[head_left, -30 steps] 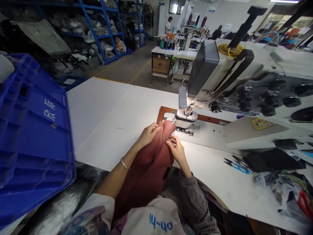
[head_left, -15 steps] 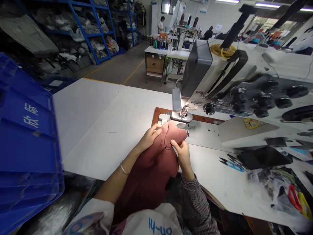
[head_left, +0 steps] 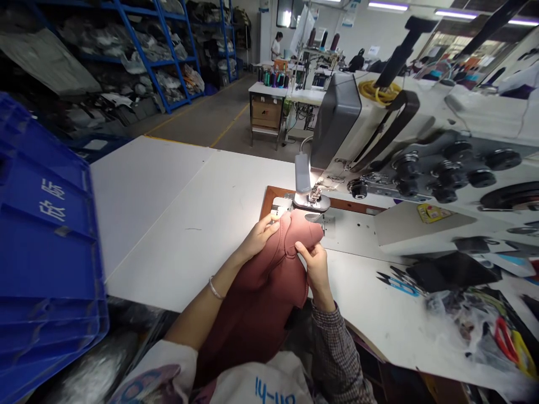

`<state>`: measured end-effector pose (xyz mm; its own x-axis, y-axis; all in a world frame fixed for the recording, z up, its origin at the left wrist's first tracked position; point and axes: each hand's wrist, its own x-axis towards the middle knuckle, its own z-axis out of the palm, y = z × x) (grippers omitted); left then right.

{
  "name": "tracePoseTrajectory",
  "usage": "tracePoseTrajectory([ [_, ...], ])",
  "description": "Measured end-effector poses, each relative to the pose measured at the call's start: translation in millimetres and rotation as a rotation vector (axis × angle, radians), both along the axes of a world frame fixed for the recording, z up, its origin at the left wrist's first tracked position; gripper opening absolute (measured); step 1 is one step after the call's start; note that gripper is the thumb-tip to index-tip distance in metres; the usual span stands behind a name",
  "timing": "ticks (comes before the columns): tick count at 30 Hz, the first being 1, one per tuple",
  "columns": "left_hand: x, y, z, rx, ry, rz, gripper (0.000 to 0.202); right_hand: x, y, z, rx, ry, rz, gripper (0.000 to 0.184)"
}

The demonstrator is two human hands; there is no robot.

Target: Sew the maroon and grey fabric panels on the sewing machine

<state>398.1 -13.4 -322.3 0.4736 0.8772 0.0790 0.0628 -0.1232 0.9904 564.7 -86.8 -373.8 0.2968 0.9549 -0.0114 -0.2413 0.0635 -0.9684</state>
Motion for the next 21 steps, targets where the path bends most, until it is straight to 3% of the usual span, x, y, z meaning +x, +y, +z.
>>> tracePoseTrajectory([
  [21, 1.4, 1.8, -7.1, -0.036, -0.053, 0.001, 0.027, -0.5, -0.8, -1.2, -0.019, 0.003, -0.027, 0.036],
])
